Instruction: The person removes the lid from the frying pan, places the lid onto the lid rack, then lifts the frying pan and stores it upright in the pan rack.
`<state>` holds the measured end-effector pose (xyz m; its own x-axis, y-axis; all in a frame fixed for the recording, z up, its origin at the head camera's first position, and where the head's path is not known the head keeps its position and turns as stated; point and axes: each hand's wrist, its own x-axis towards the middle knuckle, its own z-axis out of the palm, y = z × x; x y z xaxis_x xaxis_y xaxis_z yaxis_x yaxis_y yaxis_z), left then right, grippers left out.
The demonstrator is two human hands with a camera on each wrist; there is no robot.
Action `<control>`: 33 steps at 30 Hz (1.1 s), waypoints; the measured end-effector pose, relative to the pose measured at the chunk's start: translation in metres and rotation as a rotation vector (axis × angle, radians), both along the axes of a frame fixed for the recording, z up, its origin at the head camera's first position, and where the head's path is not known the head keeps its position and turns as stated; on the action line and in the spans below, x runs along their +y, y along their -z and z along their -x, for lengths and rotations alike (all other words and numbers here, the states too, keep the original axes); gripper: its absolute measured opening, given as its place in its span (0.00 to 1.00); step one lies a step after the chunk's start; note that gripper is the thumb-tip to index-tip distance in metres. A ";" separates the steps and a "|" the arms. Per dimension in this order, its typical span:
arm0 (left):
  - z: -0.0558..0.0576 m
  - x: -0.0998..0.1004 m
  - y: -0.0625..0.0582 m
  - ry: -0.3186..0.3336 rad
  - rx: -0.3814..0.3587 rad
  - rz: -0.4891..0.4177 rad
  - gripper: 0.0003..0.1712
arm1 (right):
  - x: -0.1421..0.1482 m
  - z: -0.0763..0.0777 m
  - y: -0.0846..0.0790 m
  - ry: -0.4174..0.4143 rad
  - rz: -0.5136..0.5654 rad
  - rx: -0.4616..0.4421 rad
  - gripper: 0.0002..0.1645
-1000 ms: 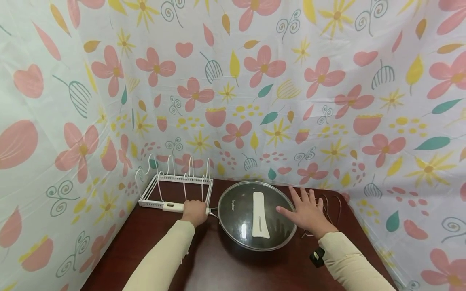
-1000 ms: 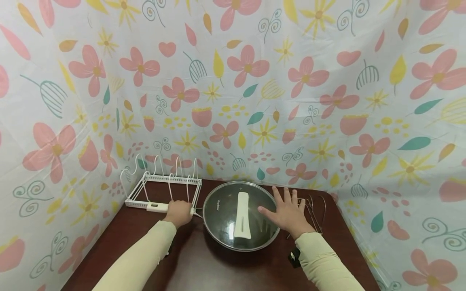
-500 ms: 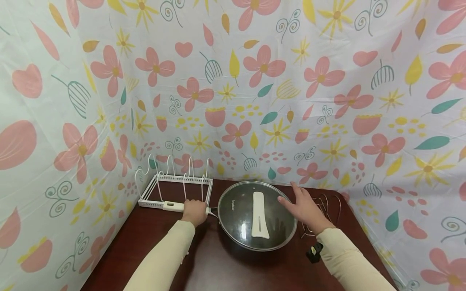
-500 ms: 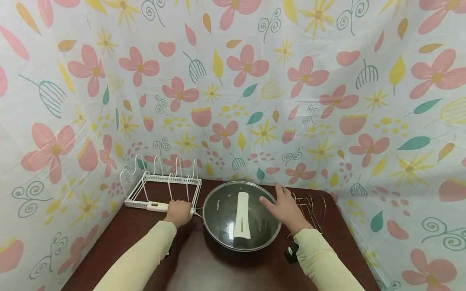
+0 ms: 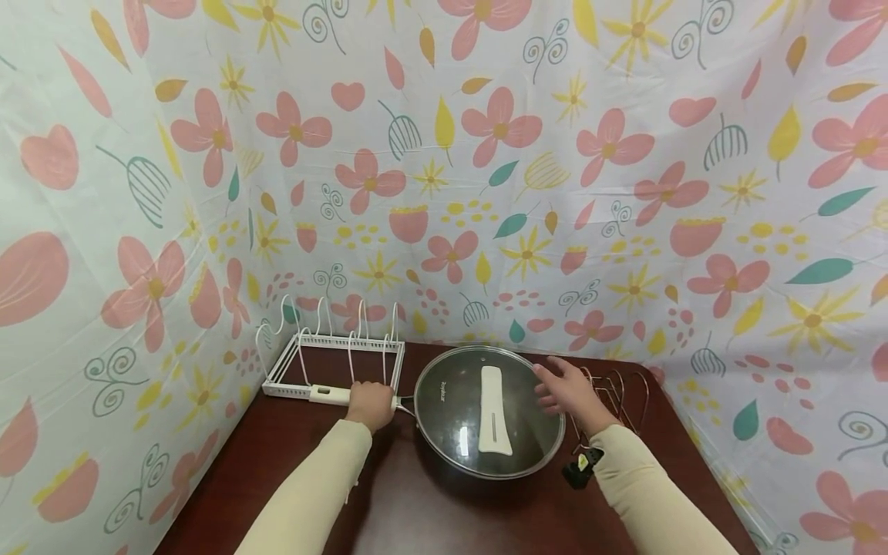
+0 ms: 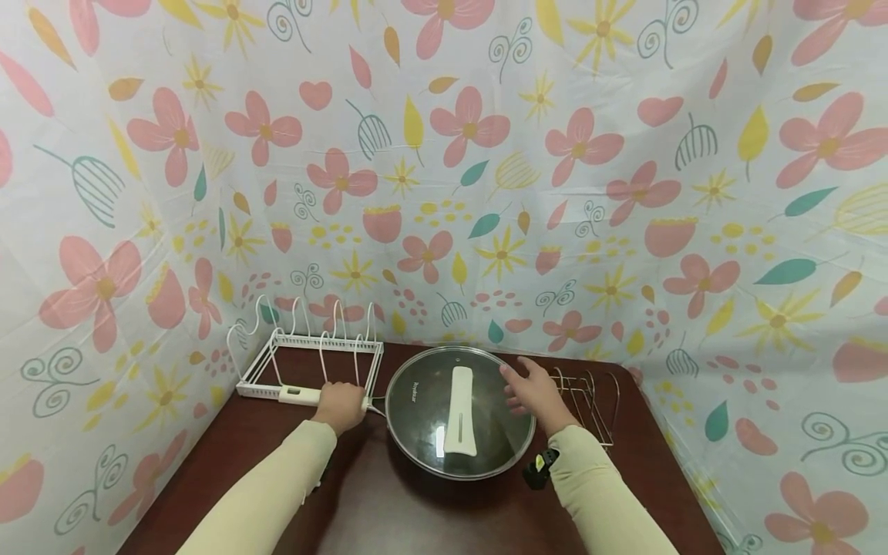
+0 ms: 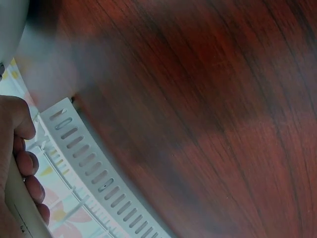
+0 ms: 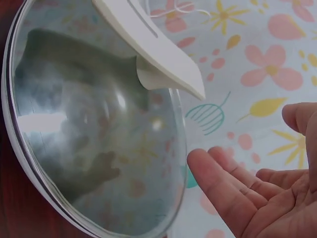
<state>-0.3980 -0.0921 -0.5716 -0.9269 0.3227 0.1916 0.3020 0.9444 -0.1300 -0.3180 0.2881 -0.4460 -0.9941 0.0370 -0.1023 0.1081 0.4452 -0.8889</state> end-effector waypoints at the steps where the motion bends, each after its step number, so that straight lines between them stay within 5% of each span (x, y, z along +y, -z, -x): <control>1: 0.000 0.000 0.000 -0.002 -0.003 0.000 0.08 | -0.001 0.001 0.002 0.004 0.026 -0.008 0.46; 16: -0.002 -0.009 -0.002 0.058 0.028 -0.033 0.17 | -0.032 0.010 0.031 0.021 0.157 -0.076 0.43; 27: 0.003 -0.017 -0.005 0.213 -0.009 -0.086 0.23 | -0.042 0.008 0.042 0.029 0.161 -0.077 0.41; 33: 0.002 -0.017 -0.006 0.233 0.001 -0.102 0.32 | -0.043 0.008 0.044 0.026 0.164 -0.092 0.42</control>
<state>-0.3996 -0.1095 -0.5651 -0.8296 0.5067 0.2344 0.5130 0.8575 -0.0382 -0.3256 0.2446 -0.4901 -0.9792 0.0378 -0.1996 0.2019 0.2911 -0.9352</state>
